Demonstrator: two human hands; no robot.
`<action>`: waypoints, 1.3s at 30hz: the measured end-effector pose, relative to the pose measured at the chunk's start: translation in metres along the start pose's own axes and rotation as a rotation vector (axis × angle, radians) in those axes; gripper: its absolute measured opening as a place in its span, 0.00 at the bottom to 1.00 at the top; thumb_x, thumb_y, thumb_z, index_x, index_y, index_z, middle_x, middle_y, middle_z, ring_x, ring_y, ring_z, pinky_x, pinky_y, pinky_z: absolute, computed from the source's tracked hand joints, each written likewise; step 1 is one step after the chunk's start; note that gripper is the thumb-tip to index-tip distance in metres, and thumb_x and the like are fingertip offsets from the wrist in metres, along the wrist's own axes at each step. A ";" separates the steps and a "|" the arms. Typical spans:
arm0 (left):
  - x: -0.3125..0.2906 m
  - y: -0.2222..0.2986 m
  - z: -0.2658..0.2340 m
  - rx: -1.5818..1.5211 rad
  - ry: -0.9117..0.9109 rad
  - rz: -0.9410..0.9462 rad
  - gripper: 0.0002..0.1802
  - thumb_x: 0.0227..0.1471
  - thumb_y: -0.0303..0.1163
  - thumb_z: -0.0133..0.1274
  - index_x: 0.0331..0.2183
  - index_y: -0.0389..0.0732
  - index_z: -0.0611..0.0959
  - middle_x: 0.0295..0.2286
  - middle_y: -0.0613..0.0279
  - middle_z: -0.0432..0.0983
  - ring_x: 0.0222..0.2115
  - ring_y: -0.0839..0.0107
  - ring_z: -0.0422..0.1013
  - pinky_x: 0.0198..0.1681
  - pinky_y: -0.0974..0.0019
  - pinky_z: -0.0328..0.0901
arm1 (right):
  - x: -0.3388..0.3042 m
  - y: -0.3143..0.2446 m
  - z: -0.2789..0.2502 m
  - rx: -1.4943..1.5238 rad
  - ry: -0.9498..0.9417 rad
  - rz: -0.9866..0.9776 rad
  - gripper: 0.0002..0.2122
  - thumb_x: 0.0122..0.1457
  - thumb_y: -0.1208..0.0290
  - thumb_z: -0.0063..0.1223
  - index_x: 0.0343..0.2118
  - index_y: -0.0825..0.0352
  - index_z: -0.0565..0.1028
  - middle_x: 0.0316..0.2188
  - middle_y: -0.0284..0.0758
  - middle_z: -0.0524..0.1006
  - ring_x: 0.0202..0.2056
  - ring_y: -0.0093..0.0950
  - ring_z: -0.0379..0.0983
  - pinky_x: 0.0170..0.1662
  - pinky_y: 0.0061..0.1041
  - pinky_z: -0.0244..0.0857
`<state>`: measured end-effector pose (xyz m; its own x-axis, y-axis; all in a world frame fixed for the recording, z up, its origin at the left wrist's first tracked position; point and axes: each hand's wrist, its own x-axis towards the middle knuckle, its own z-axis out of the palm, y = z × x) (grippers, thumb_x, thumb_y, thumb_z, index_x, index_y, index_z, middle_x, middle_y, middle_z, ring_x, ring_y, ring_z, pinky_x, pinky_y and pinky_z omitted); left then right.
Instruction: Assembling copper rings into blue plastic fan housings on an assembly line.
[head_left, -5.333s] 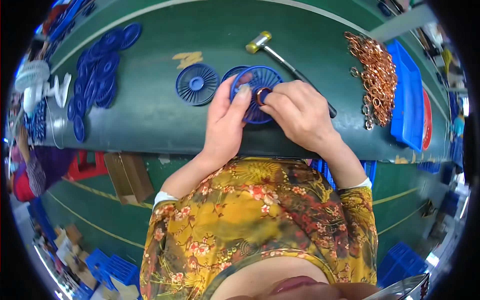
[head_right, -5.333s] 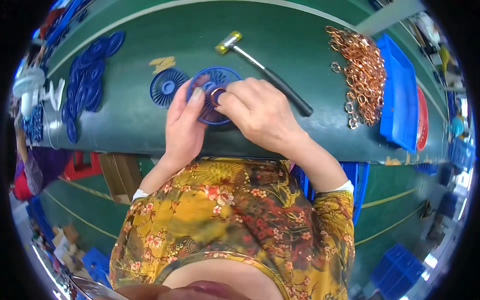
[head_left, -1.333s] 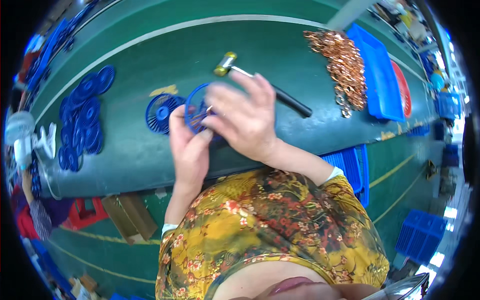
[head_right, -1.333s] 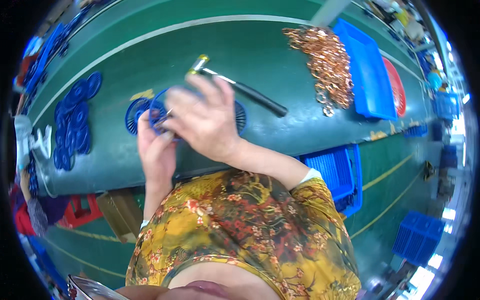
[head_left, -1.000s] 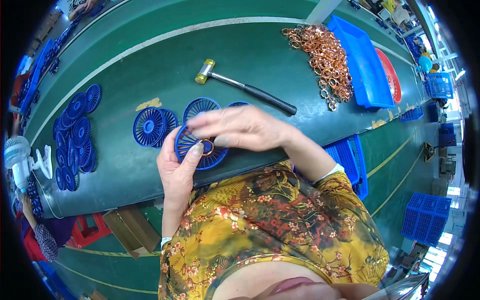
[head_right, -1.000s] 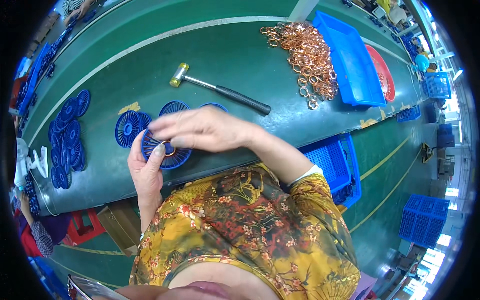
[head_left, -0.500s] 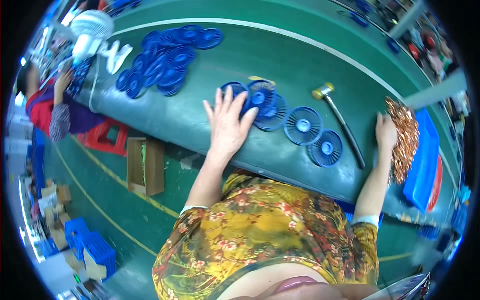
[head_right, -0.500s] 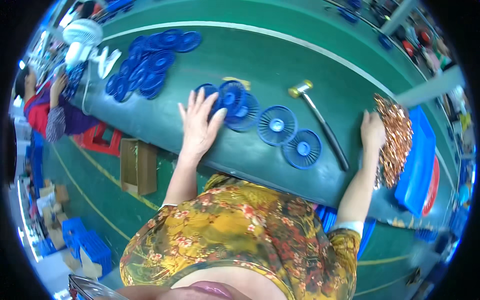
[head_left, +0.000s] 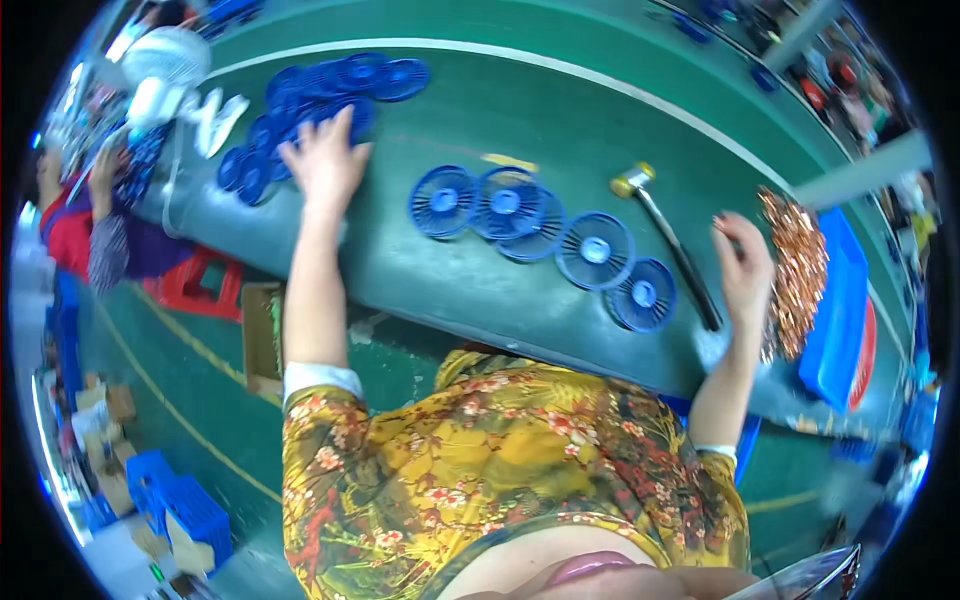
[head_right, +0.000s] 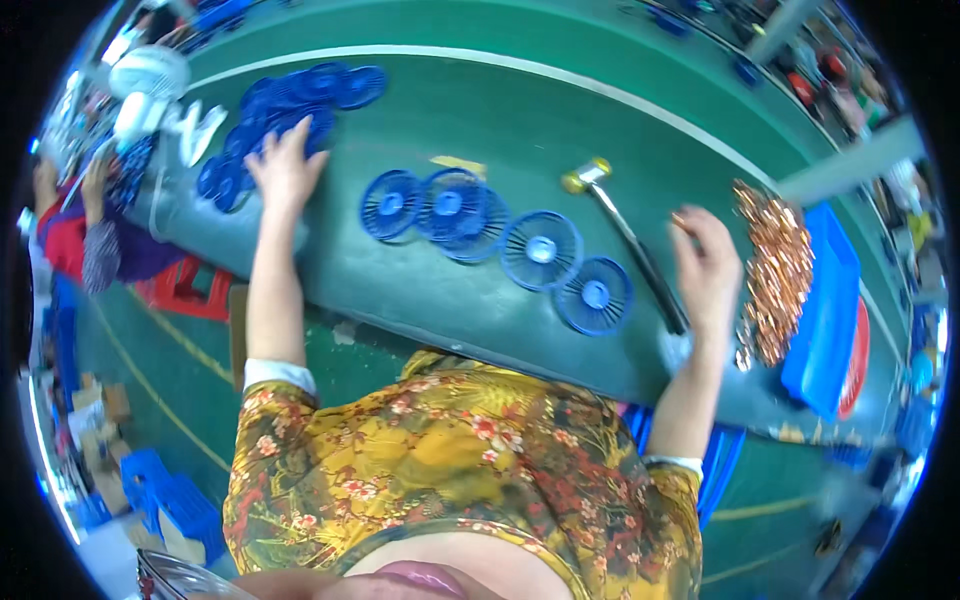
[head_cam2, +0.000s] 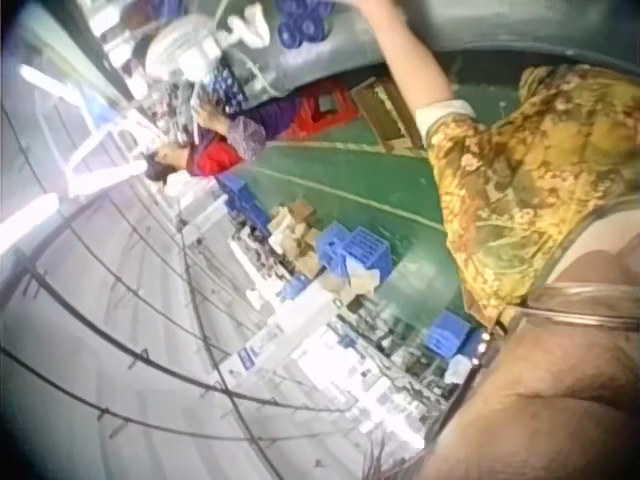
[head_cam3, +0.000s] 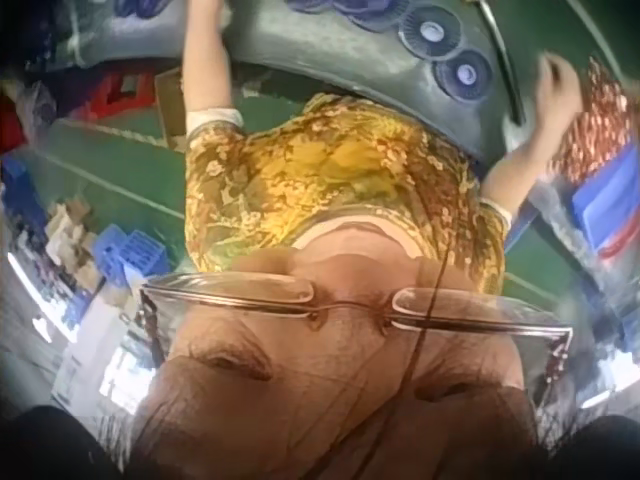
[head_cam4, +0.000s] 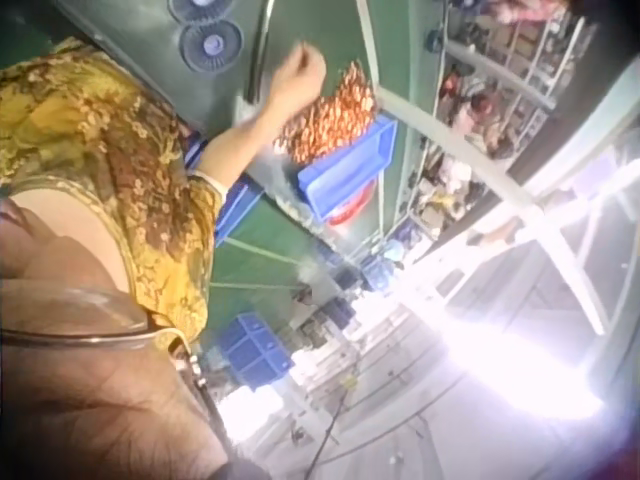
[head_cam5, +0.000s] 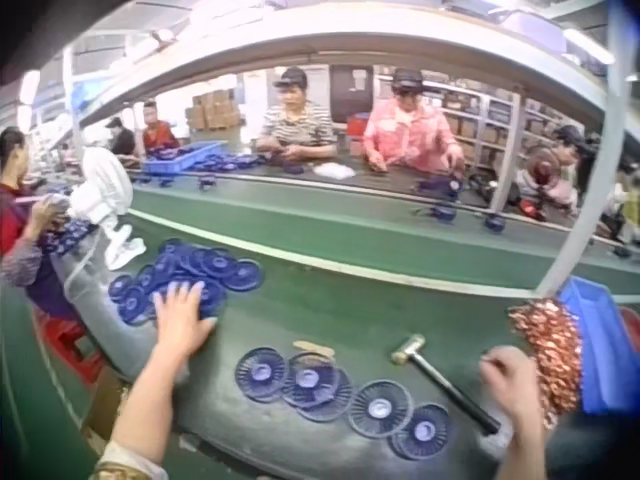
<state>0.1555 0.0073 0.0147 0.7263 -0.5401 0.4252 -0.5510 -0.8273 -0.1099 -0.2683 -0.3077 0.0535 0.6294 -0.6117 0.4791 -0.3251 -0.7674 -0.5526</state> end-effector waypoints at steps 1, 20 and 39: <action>-0.003 -0.006 0.007 0.058 0.032 -0.022 0.27 0.48 0.47 0.55 0.52 0.56 0.75 0.47 0.63 0.73 0.55 0.57 0.61 0.56 0.32 0.46 | 0.000 -0.022 0.003 0.056 0.017 -0.003 0.06 0.54 0.75 0.58 0.35 0.67 0.79 0.43 0.38 0.76 0.43 0.30 0.74 0.41 0.23 0.69; -0.120 0.196 -0.121 -1.920 -0.265 -0.209 0.18 0.64 0.36 0.39 0.49 0.34 0.70 0.42 0.60 0.72 0.39 0.75 0.70 0.43 0.71 0.66 | -0.025 -0.123 0.038 0.186 0.171 -0.482 0.12 0.37 0.78 0.69 0.26 0.66 0.77 0.27 0.34 0.76 0.29 0.32 0.73 0.33 0.28 0.68; -0.128 0.185 -0.140 -2.437 -0.816 -0.161 0.29 0.50 0.26 0.52 0.53 0.34 0.63 0.45 0.58 0.68 0.46 0.72 0.68 0.50 0.68 0.63 | -0.022 -0.121 0.033 0.029 -0.102 -0.512 0.15 0.48 0.57 0.62 0.40 0.53 0.81 0.50 0.24 0.75 0.60 0.36 0.59 0.64 0.47 0.37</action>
<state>-0.0973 -0.0552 0.0661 0.4152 -0.9090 0.0350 0.5950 0.3005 0.7454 -0.2194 -0.1951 0.0869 0.7684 -0.1372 0.6251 0.0609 -0.9566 -0.2848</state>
